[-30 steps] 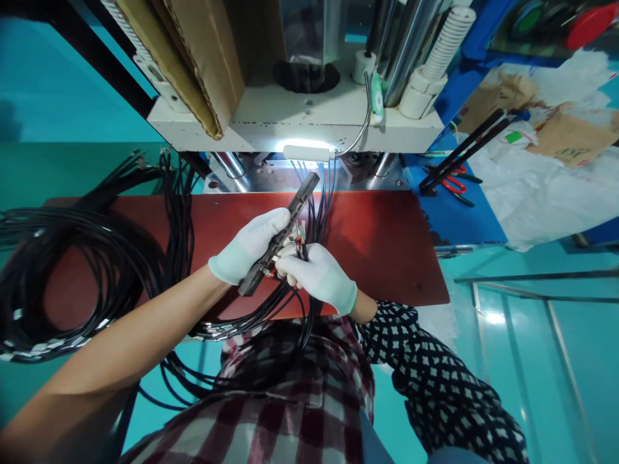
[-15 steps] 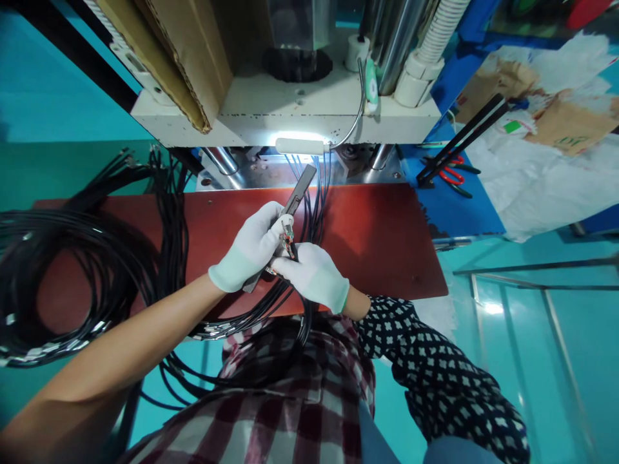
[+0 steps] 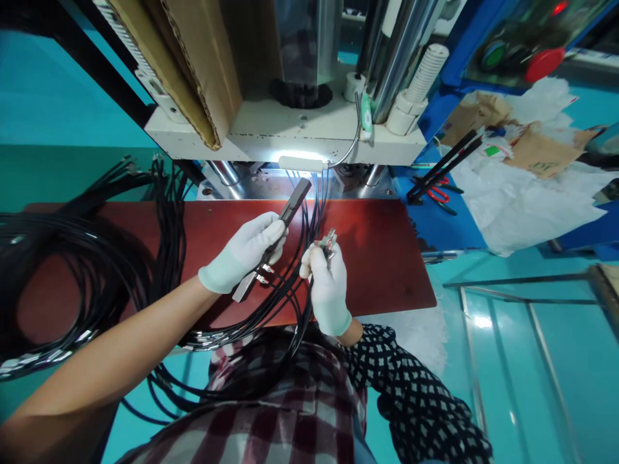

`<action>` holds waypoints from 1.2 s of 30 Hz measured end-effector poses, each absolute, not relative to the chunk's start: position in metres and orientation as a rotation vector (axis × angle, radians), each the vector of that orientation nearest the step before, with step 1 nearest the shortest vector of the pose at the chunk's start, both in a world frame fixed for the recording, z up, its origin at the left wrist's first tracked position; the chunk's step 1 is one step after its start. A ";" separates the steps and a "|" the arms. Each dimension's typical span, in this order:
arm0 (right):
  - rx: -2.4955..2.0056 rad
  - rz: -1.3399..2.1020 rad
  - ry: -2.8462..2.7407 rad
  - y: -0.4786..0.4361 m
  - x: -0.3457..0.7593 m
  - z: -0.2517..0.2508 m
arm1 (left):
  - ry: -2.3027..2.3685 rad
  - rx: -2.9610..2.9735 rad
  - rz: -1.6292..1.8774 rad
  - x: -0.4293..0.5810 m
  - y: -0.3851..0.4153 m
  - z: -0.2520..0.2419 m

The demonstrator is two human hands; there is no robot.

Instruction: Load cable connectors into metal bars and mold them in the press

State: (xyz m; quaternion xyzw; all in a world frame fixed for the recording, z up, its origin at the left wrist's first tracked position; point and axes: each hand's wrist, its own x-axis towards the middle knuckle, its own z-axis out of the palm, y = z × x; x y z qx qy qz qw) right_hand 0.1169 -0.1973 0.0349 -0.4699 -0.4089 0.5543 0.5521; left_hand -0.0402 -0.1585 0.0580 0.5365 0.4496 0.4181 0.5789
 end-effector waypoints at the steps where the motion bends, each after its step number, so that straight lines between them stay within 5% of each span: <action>1: -1.126 1.351 -0.969 -0.197 0.119 0.036 | 1.031 1.237 0.976 -0.040 -0.159 0.059; 7: -1.250 1.616 -1.253 -0.187 0.126 0.053 | 0.910 1.161 0.931 -0.038 -0.159 0.065; 26: -1.185 1.714 -1.648 -0.169 0.120 0.061 | 0.985 1.379 0.859 -0.035 -0.160 0.059; 36: -1.248 1.361 -1.661 -0.176 0.127 0.054 | 1.112 1.461 0.925 -0.036 -0.159 0.061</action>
